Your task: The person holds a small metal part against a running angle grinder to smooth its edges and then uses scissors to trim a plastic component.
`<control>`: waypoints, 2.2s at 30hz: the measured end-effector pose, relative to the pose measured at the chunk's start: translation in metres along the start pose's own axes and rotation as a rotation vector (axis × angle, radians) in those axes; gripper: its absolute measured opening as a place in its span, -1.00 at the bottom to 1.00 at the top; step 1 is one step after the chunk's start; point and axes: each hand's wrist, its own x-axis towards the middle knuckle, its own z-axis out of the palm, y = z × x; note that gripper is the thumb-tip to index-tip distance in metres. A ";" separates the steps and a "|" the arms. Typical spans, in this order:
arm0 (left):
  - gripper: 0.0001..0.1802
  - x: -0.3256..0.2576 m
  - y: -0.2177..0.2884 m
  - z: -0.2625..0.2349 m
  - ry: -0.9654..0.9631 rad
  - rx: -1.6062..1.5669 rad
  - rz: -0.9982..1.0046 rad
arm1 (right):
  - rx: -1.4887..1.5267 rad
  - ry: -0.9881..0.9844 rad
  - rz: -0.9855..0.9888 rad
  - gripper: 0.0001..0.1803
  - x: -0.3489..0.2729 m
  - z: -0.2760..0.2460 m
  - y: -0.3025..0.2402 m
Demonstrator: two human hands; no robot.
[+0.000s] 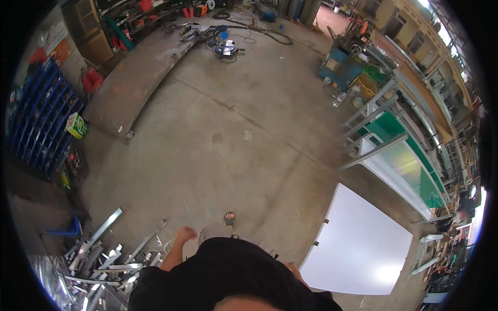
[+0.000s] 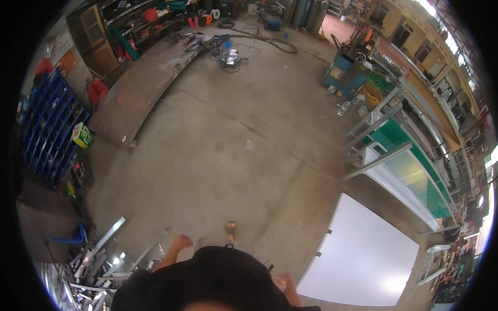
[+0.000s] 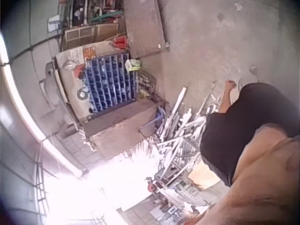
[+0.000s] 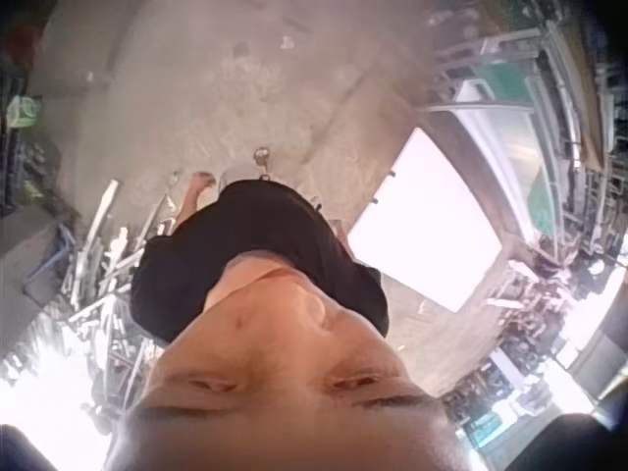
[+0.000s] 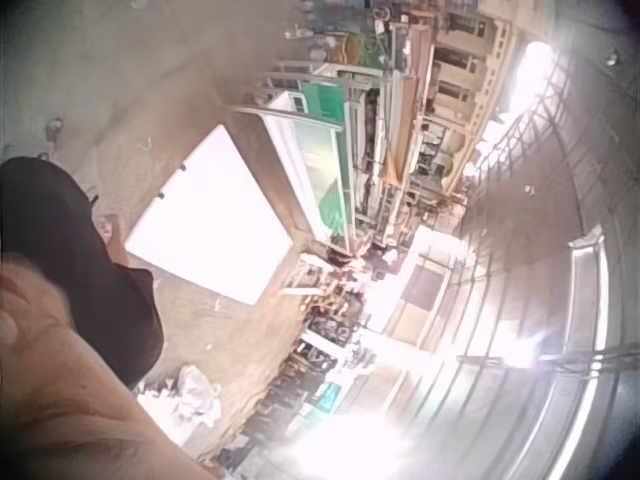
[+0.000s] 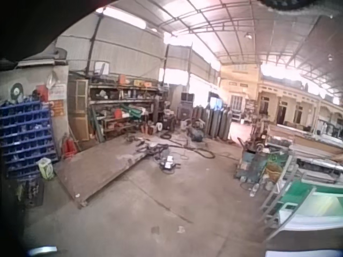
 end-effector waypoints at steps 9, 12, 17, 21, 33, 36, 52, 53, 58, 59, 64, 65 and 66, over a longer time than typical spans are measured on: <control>-0.86 0.309 0.480 -0.050 0.016 -0.138 0.305 | 0.166 -0.115 0.275 -0.84 0.198 0.010 -0.275; -0.88 0.395 0.549 -0.039 0.061 -0.077 0.224 | 0.251 -0.106 0.208 -0.85 0.311 -0.021 -0.415; -0.87 0.461 0.632 -0.053 0.055 -0.044 -0.086 | 0.101 -0.033 -0.184 -0.78 0.485 -0.121 -0.765; -0.84 0.566 0.696 -0.059 0.057 -0.266 -0.291 | 0.193 0.070 -0.402 -0.72 0.591 -0.168 -1.065; -0.81 0.969 1.165 -0.176 0.111 -0.551 -0.095 | -0.128 -0.261 -0.001 -0.81 0.825 -0.092 -1.492; -0.88 1.059 1.337 -0.241 0.147 -0.469 -0.031 | -0.151 -0.314 0.059 -0.78 0.854 -0.067 -1.591; -0.81 1.511 1.867 -0.361 -0.194 0.051 -0.023 | -0.115 0.346 -0.525 -0.62 1.127 -0.020 -2.275; -0.81 1.535 1.892 -0.379 -0.189 0.075 -0.013 | -0.089 0.323 -0.561 -0.62 1.127 -0.008 -2.324; -0.79 1.665 1.956 -0.476 -0.137 0.082 0.023 | -0.180 0.189 -0.575 -0.64 1.196 0.076 -2.497; -0.78 1.688 1.962 -0.488 -0.132 0.076 0.054 | -0.327 0.192 -0.597 -0.65 1.225 0.093 -2.511; -0.67 1.779 2.054 -0.592 0.103 0.228 0.256 | -0.494 0.116 -0.619 -0.62 1.254 0.213 -2.658; -0.63 1.783 2.093 -0.599 0.064 0.012 0.210 | -0.589 0.136 -0.594 -0.58 1.259 0.235 -2.701; -0.69 1.793 2.087 -0.634 0.120 0.091 0.212 | -0.668 0.121 -0.586 -0.54 1.253 0.278 -2.743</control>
